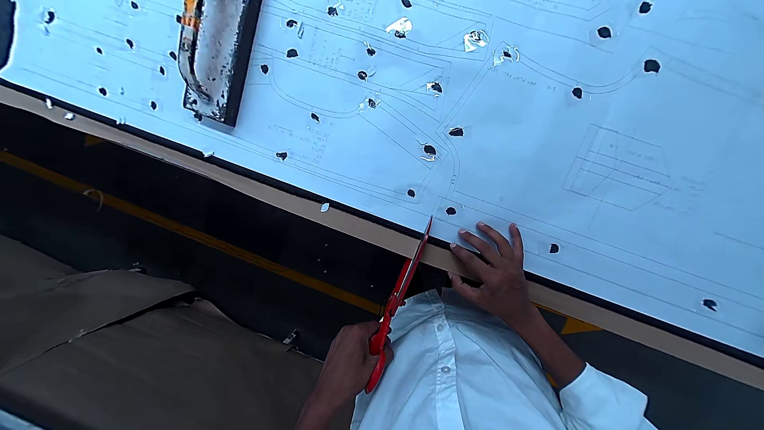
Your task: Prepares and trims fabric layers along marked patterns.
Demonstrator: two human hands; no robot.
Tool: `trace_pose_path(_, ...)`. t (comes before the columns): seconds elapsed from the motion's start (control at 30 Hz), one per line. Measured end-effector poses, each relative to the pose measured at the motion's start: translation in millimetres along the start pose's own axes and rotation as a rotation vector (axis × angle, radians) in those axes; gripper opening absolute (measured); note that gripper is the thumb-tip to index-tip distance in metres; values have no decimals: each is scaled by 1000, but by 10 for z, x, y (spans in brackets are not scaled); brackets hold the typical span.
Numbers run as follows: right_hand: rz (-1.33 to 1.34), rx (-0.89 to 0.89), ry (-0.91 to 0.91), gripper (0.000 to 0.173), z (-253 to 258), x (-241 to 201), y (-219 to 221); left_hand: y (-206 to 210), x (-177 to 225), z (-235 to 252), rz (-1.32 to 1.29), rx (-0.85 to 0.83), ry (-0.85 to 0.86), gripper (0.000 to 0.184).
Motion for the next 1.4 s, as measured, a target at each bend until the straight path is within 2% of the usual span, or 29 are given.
trace_pose_path(0.4, 13, -4, 2, 39, -7, 5, -14, -29, 79, 4, 60, -3, -20, 28)
trace_pose_path(1.03, 27, -9, 0, 39, -3, 16, -13, 2, 59, 50, 8, 1, -16, 29)
trace_pose_path(1.4, 32, -24, 0, 41, -12, 35, -16, 20, 80, 53, 0, 7, -23, 24)
Point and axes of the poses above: each hand's wrist, its own z-axis towards the middle knuckle, its own y-axis out of the palm, x = y × z, the point moved 2 cm from there along z, towards the middle knuckle, and after that the axes turned 4 degrees about -z, right-handed, at the moved point
